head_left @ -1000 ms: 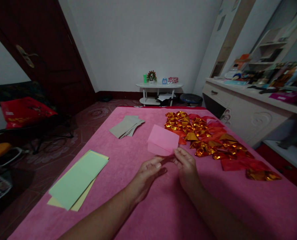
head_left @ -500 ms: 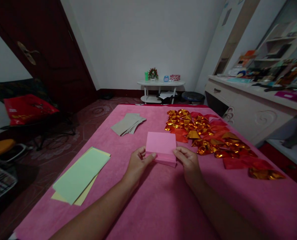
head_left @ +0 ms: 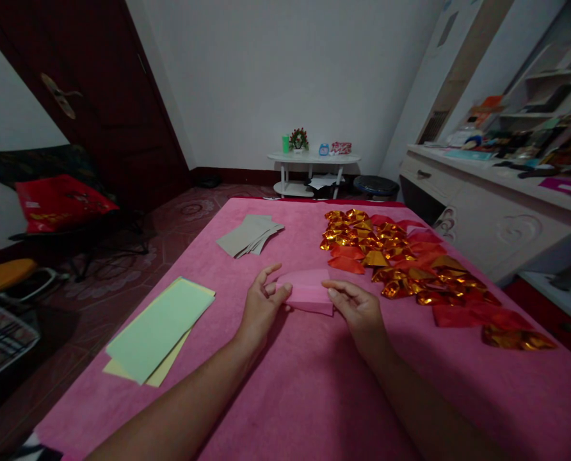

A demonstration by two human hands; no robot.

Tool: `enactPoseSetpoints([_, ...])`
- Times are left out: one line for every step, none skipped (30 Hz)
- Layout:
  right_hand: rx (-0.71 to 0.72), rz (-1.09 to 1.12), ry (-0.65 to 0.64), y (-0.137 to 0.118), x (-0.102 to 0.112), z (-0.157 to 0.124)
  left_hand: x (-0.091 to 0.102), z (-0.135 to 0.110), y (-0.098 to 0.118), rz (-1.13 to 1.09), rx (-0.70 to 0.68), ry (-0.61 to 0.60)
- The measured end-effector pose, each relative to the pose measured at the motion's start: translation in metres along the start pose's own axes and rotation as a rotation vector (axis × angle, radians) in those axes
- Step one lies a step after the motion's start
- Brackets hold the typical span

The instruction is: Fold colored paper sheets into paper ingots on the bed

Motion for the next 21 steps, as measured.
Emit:
enactPoseSetpoints([-0.013, 0.022, 0.027, 0.001, 0.001, 0.000, -0.001, 0.000, 0.001, -0.013, 0.008, -0.002])
enactPoseSetpoints([-0.025, 0.045, 0.056, 0.003, 0.003, 0.000, -0.001, 0.000, 0.001, -0.030, 0.018, -0.005])
enactPoseSetpoints([-0.036, 0.070, 0.084, 0.005, 0.005, -0.001, -0.003, 0.000, 0.001, -0.052, 0.026, -0.013])
enactPoseSetpoints([-0.047, 0.093, 0.102, 0.006, 0.006, -0.001, -0.005, -0.001, 0.001, -0.081, 0.034, -0.032])
enactPoseSetpoints([-0.057, 0.117, 0.109, 0.008, 0.006, -0.002, -0.008, -0.001, 0.001, -0.115, 0.044, -0.063])
enactPoseSetpoints([-0.066, 0.142, 0.103, 0.009, 0.004, -0.003, -0.012, -0.001, 0.000, -0.151, 0.054, -0.100])
enactPoseSetpoints([-0.076, 0.169, 0.090, 0.010, 0.002, -0.004, -0.015, -0.002, 0.000, -0.188, 0.066, -0.137])
enactPoseSetpoints([-0.088, 0.194, 0.070, 0.010, -0.001, -0.005, -0.018, -0.002, -0.001, -0.222, 0.080, -0.168])
enactPoseSetpoints([-0.101, 0.214, 0.049, 0.010, -0.005, -0.007, -0.020, -0.002, -0.002, -0.253, 0.099, -0.190])
enactPoseSetpoints([-0.114, 0.226, 0.025, 0.010, -0.009, -0.010, -0.022, -0.003, -0.004, -0.283, 0.122, -0.201])
enactPoseSetpoints([-0.123, 0.230, 0.000, 0.008, -0.013, -0.012, -0.022, -0.003, -0.006, -0.316, 0.146, -0.203])
enactPoseSetpoints([-0.127, 0.225, -0.023, 0.007, -0.016, -0.015, -0.022, -0.003, -0.008, -0.351, 0.173, -0.199])
enactPoseSetpoints([-0.123, 0.210, -0.045, 0.005, -0.020, -0.017, -0.021, -0.004, -0.010, -0.387, 0.201, -0.191])
enactPoseSetpoints([-0.112, 0.186, -0.069, 0.003, -0.023, -0.019, -0.020, -0.004, -0.012, -0.423, 0.224, -0.178])
enactPoseSetpoints([-0.094, 0.153, -0.091, 0.002, -0.026, -0.021, -0.018, -0.004, -0.014, -0.456, 0.243, -0.162])
enactPoseSetpoints([-0.069, 0.115, -0.118, 0.000, -0.029, -0.023, -0.016, -0.004, -0.016, -0.487, 0.258, -0.143])
enactPoseSetpoints([-0.037, 0.073, -0.147, -0.001, -0.032, -0.025, -0.014, -0.004, -0.018, -0.515, 0.270, -0.128])
enactPoseSetpoints([0.005, 0.025, -0.179, -0.002, -0.035, -0.027, -0.013, -0.004, -0.019, -0.539, 0.275, -0.116])
enactPoseSetpoints([0.055, -0.030, -0.214, -0.003, -0.039, -0.029, -0.012, -0.004, -0.019, -0.561, 0.275, -0.108])
enactPoseSetpoints([0.110, -0.094, -0.243, -0.004, -0.043, -0.031, -0.011, -0.003, -0.020, -0.579, 0.274, -0.102])
enactPoseSetpoints([0.166, -0.160, -0.269, -0.005, -0.046, -0.033, -0.011, -0.003, -0.020, -0.593, 0.272, -0.097])
Point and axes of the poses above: each hand's wrist, its own z-axis towards the middle knuckle, its own x-axis out of the back of the hand, y = z × x, the point moved 8 cm from there along z, towards the middle knuckle, and after that the axes turned 11 degrees about -z, right-handed, at the moved point
